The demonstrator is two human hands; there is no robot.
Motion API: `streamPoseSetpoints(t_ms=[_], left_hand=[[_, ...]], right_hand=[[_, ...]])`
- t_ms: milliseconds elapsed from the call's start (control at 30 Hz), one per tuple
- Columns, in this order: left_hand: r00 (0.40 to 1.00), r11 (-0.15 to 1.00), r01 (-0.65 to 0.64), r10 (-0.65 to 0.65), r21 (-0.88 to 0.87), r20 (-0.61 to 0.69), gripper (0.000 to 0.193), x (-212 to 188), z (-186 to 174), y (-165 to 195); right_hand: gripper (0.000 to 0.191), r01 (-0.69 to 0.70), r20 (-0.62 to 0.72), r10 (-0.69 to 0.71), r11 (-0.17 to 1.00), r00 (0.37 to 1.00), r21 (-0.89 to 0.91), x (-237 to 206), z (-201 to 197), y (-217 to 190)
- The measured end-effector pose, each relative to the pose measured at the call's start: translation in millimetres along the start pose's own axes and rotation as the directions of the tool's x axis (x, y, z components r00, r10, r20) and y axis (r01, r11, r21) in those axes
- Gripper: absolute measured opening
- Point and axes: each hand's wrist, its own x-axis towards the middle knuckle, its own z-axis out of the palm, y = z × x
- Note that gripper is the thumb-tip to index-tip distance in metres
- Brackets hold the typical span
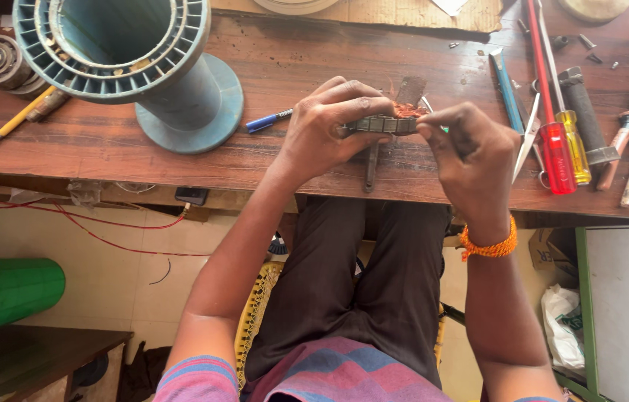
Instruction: The person sits at a workbench and uses a green-handled screwdriver to pry and reposition copper windings on a small motor armature, turning the part to work on different sides and adjusting components by hand between screwdriver passes.
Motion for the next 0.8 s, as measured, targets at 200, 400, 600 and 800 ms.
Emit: streamPoseSetpoints(t_ms=[200,400,600,800], left_hand=[[0.993,0.998,0.058,-0.056,0.015,-0.107,0.039,-3,5,21],[0.978,0.973,0.183,-0.195,-0.138,-0.076,0.025,6,1,31],[0.963,0.954,0.268,-0.26,-0.135,0.069,0.028,38,13,12],[0.825,0.799,0.505,-0.336,-0.327,0.454,0.022,39,-5,-12]], right_hand=[[0.007,0.104,0.03,-0.104,0.995,0.994,-0.001,25,5,3],[0.011,0.055,0.064,-0.05,0.996,0.997,-0.068,43,11,9],[0.013,-0.01,0.043,0.015,0.994,0.999,-0.113,43,12,8],[0.013,-0.014,0.099,0.006,0.997,0.995,0.08,32,10,0]])
